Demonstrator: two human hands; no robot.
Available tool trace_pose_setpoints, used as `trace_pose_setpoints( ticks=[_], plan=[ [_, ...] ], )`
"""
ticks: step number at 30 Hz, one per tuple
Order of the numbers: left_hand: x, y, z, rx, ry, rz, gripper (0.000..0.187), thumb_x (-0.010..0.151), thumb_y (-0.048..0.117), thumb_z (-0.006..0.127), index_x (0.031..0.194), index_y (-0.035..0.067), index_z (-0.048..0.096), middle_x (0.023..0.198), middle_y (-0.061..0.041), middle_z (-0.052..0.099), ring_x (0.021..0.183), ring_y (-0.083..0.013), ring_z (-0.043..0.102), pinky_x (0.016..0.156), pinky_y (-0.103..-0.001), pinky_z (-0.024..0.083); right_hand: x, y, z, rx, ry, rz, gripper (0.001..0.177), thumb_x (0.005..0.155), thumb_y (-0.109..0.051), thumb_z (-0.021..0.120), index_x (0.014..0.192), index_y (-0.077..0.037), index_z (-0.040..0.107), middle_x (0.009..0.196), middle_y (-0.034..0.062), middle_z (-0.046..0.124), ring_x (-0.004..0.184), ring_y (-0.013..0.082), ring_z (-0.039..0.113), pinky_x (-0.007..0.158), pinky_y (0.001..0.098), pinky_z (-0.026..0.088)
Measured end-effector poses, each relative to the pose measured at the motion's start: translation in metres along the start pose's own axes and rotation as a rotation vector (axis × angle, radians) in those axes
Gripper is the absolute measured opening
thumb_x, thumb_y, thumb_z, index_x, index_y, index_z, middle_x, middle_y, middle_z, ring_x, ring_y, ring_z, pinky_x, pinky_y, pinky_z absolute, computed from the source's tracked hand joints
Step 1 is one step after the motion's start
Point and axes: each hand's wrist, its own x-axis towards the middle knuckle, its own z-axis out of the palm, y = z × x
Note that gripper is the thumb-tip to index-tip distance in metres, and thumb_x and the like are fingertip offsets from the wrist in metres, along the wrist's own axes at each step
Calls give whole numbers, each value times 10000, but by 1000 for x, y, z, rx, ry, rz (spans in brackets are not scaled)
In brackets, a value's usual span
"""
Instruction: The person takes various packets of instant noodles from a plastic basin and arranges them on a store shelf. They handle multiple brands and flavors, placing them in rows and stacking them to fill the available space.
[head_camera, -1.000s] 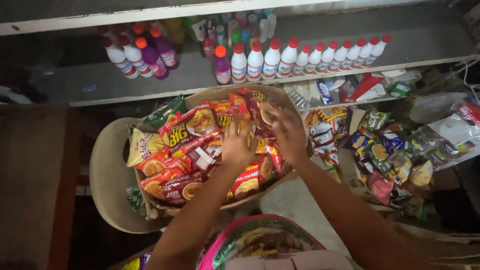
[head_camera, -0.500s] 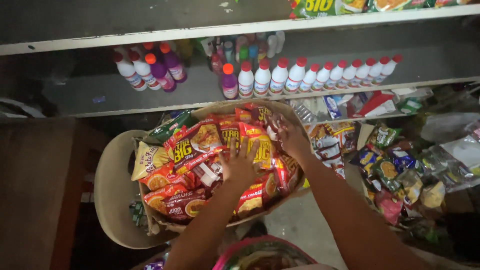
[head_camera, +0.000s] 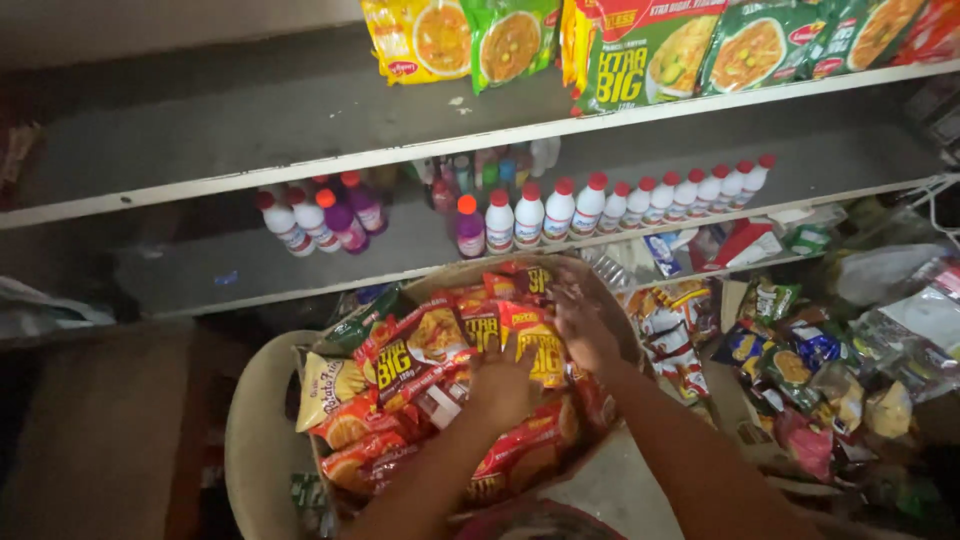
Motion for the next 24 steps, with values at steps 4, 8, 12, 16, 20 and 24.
trace_pose_setpoints(
  ticks=[4, 8, 12, 16, 20, 24],
  plan=[
    [-3, -13, -15, -28, 114, 153, 667, 895, 400, 661, 1480, 134, 484, 1569, -198, 386, 1407, -470, 378, 1120, -596, 343, -4, 33, 36, 65, 7, -330, 413, 1055, -236, 561, 1439, -88, 520, 1430, 169, 600, 1343, 383, 549, 1096, 473, 489],
    [-5, -33, -36, -167, 195, 279, 512, 884, 327, 671, 1349, 115, 632, 1368, -186, 595, 1221, -417, 582, 1024, -517, 463, 21, 6, 23, -181, 0, -306, 459, 884, -308, 692, 1271, -84, 590, 1383, 223, 553, 1277, 413, 534, 1003, 503, 467],
    [19, -56, -75, -358, 427, 388, 396, 857, 287, 710, 1215, 120, 732, 1164, -182, 711, 1058, -386, 676, 914, -480, 526, 77, -68, -5, 158, -56, 230, 270, 1070, -253, 592, 1278, -98, 668, 1263, 159, 679, 1222, 352, 621, 1074, 462, 478],
    [34, -72, -150, -488, 495, 344, 338, 842, 276, 730, 1138, 113, 753, 1091, -179, 729, 983, -373, 704, 856, -463, 551, 138, -129, -39, 176, 143, 37, 264, 1001, -201, 635, 1233, -93, 701, 1196, 157, 690, 1173, 361, 629, 1035, 459, 486],
    [65, -81, -206, -471, 780, 419, 325, 827, 211, 728, 1129, 94, 742, 1103, -181, 731, 1002, -377, 702, 889, -458, 553, 189, -154, -70, 127, 265, -105, 395, 959, -164, 667, 1329, -39, 612, 1262, 224, 633, 1180, 411, 598, 1003, 468, 482],
    [97, -78, -242, -362, 939, 396, 380, 816, 185, 719, 1181, 79, 718, 1162, -191, 711, 1081, -411, 657, 971, -487, 505, 228, -149, -79, -11, 265, -204, 520, 920, -101, 638, 1421, -11, 530, 1357, 248, 614, 1238, 419, 586, 1038, 479, 479]
  ],
)
